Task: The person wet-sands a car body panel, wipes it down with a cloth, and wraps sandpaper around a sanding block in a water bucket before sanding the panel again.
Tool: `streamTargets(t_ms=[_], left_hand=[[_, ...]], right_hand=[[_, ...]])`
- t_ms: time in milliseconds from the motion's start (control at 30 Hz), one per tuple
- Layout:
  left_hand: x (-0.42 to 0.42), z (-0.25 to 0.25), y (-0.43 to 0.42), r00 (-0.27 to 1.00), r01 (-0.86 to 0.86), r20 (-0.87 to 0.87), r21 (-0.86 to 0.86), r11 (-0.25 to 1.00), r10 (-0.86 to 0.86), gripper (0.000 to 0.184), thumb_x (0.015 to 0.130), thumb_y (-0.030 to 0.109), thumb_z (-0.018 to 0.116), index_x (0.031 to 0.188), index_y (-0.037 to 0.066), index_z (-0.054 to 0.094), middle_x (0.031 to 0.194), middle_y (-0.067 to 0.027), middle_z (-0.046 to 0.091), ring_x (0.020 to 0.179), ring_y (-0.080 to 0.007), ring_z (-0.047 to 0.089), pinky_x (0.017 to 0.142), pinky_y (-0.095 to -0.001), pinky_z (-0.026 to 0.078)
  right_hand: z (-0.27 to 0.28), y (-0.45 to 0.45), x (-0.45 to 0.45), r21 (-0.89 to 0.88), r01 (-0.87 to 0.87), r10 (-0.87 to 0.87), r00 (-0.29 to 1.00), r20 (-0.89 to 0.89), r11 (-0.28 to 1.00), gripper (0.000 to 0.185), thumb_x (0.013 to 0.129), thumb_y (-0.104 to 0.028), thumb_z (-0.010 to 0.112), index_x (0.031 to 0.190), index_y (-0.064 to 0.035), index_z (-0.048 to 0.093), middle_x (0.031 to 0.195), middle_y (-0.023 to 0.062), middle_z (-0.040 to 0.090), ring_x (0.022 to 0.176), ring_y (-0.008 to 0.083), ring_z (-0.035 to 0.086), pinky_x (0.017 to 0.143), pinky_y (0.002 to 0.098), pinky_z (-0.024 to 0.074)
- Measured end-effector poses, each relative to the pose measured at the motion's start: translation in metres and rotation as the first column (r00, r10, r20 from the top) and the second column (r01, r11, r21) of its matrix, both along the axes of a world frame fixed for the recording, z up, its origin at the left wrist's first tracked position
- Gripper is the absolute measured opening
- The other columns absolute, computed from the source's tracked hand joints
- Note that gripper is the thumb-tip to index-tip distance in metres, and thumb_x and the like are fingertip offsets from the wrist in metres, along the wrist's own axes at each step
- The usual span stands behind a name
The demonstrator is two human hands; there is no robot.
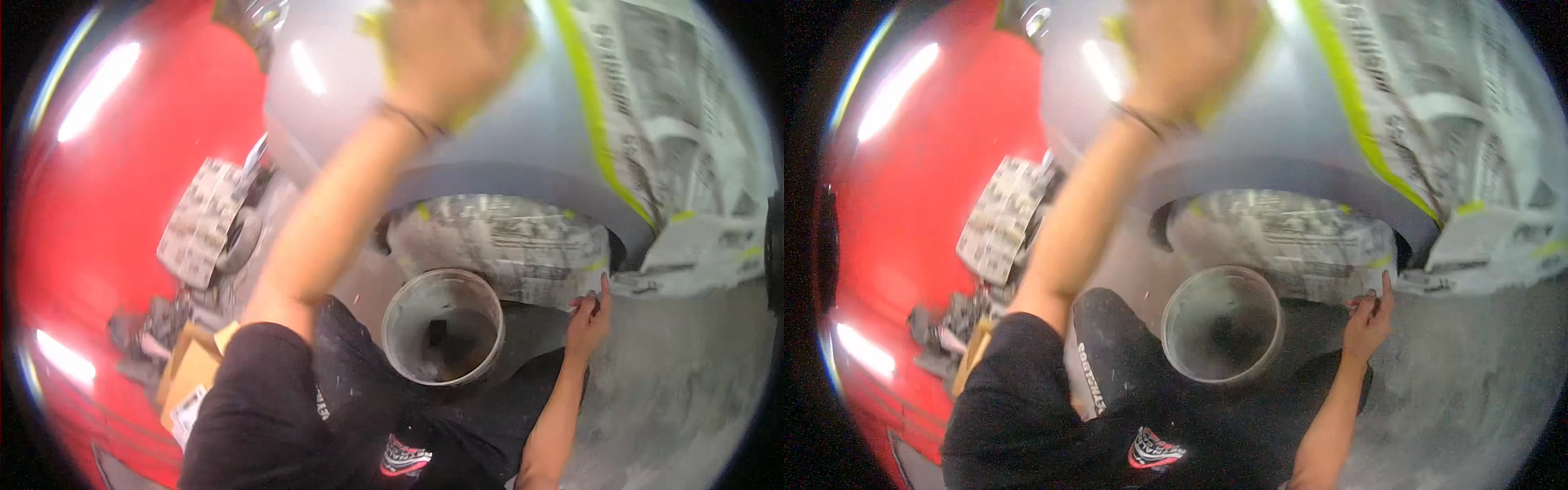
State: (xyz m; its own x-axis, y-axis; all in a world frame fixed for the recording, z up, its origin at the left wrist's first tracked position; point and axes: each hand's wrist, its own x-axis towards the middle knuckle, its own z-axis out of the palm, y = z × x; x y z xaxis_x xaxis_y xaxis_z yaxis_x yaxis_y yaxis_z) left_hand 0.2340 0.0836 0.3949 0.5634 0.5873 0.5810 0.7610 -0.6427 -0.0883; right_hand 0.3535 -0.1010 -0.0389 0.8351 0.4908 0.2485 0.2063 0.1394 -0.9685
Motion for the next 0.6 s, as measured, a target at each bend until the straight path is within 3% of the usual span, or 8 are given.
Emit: streamTargets(t_ms=[33, 100, 233, 267, 300, 333, 433, 600], left_hand=[[0.0, -0.041, 0.006, 0.982, 0.147, 0.056, 0.375, 0.916, -0.18, 0.054, 0.093, 0.046, 0.067, 0.135, 0.012, 0.066, 0.128, -0.0201, 0.071, 0.119, -0.039, 0.065, 0.12, -0.0626, 0.034], [-0.03, -0.095, 0.028, 0.935, 0.276, -0.012, 0.647, 0.71, -0.353, 0.051, 0.091, 0.047, 0.068, 0.128, 0.011, 0.068, 0.125, -0.0205, 0.071, 0.115, -0.0394, 0.066, 0.116, -0.0637, 0.036], [-0.092, -0.092, 0.053, 0.978, 0.159, 0.054, 0.441, 0.883, -0.203, 0.048, 0.092, 0.042, 0.068, 0.123, 0.006, 0.066, 0.125, -0.0211, 0.069, 0.113, -0.0434, 0.065, 0.111, -0.0577, 0.041], [-0.114, -0.076, 0.073, 0.97, 0.146, 0.111, 0.444, 0.884, -0.216, 0.051, 0.095, 0.032, 0.067, 0.136, 0.002, 0.064, 0.13, -0.0228, 0.069, 0.114, -0.0425, 0.065, 0.11, -0.0567, 0.042], [-0.131, -0.058, 0.104, 0.941, 0.099, 0.18, 0.664, 0.741, -0.287, 0.034, 0.091, 0.033, 0.067, 0.111, 0.006, 0.069, 0.102, -0.0183, 0.072, 0.097, -0.0386, 0.069, 0.088, -0.054, 0.05], [-0.158, -0.045, 0.101, 0.967, -0.035, 0.249, 0.35, 0.936, -0.057, 0.064, 0.107, 0.033, 0.05, 0.159, -0.004, 0.042, 0.16, -0.0325, 0.045, 0.15, -0.0487, 0.04, 0.127, -0.0539, 0.028], [-0.188, -0.047, 0.13, 0.864, -0.052, 0.469, 0.445, 0.894, -0.183, 0.066, 0.114, 0.038, 0.04, 0.16, -0.009, 0.036, 0.167, -0.0327, 0.034, 0.159, -0.0441, 0.028, 0.131, -0.0497, 0.02], [-0.183, -0.184, 0.104, 0.838, -0.087, 0.503, 0.508, 0.857, -0.213, 0.066, 0.114, 0.033, 0.042, 0.164, -0.008, 0.03, 0.166, -0.0318, 0.037, 0.159, -0.0443, 0.027, 0.132, -0.0508, 0.014]], right_hand=[[0.001, 0.009, -0.003, 0.023, -0.038, 0.038, 0.999, 0.02, 0.999, 0.044, 0.111, -0.011, 0.049, 0.154, -0.0047, 0.057, 0.076, 0.001, 0.068, 0.062, 0.0049, 0.051, 0.058, 0.0235, 0.0423], [-0.003, 0.017, -0.012, 0.065, -0.097, 0.094, 0.994, 0.053, 0.993, 0.042, 0.111, -0.012, 0.049, 0.15, -0.0042, 0.06, 0.076, 0.0014, 0.068, 0.063, 0.0047, 0.052, 0.058, 0.0234, 0.0427], [-0.014, 0.029, -0.029, 0.1, -0.157, 0.153, 0.987, 0.051, 0.983, 0.04, 0.111, -0.013, 0.05, 0.147, -0.0024, 0.063, 0.075, 0.0022, 0.068, 0.063, 0.0058, 0.054, 0.058, 0.0254, 0.0446], [0.0, 0.028, -0.038, 0.091, -0.165, 0.161, 0.986, 0.047, 0.982, 0.039, 0.111, -0.013, 0.05, 0.146, -0.002, 0.064, 0.075, 0.0021, 0.068, 0.062, 0.0061, 0.054, 0.058, 0.026, 0.0449], [0.009, 0.03, -0.041, 0.078, -0.174, 0.171, 0.984, 0.047, 0.982, 0.039, 0.111, -0.013, 0.05, 0.146, -0.0016, 0.064, 0.074, 0.0019, 0.068, 0.062, 0.0063, 0.054, 0.058, 0.0265, 0.0451], [0.009, 0.033, -0.04, 0.058, -0.205, 0.2, 0.976, 0.09, 0.977, 0.038, 0.111, -0.013, 0.051, 0.144, -0.001, 0.065, 0.078, 0.0031, 0.07, 0.063, 0.0068, 0.057, 0.058, 0.026, 0.0465], [0.005, 0.023, -0.041, 0.014, -0.29, 0.286, 0.948, 0.137, 0.957, 0.034, 0.111, -0.012, 0.053, 0.14, -0.0004, 0.067, 0.085, 0.0052, 0.073, 0.064, 0.0076, 0.062, 0.059, 0.0256, 0.0499], [0.026, 0.026, -0.06, -0.069, -0.299, 0.306, 0.94, 0.151, 0.952, 0.032, 0.111, -0.016, 0.059, 0.137, -0.0016, 0.069, 0.073, 0.002, 0.069, 0.062, 0.0075, 0.059, 0.061, 0.026, 0.0494]])
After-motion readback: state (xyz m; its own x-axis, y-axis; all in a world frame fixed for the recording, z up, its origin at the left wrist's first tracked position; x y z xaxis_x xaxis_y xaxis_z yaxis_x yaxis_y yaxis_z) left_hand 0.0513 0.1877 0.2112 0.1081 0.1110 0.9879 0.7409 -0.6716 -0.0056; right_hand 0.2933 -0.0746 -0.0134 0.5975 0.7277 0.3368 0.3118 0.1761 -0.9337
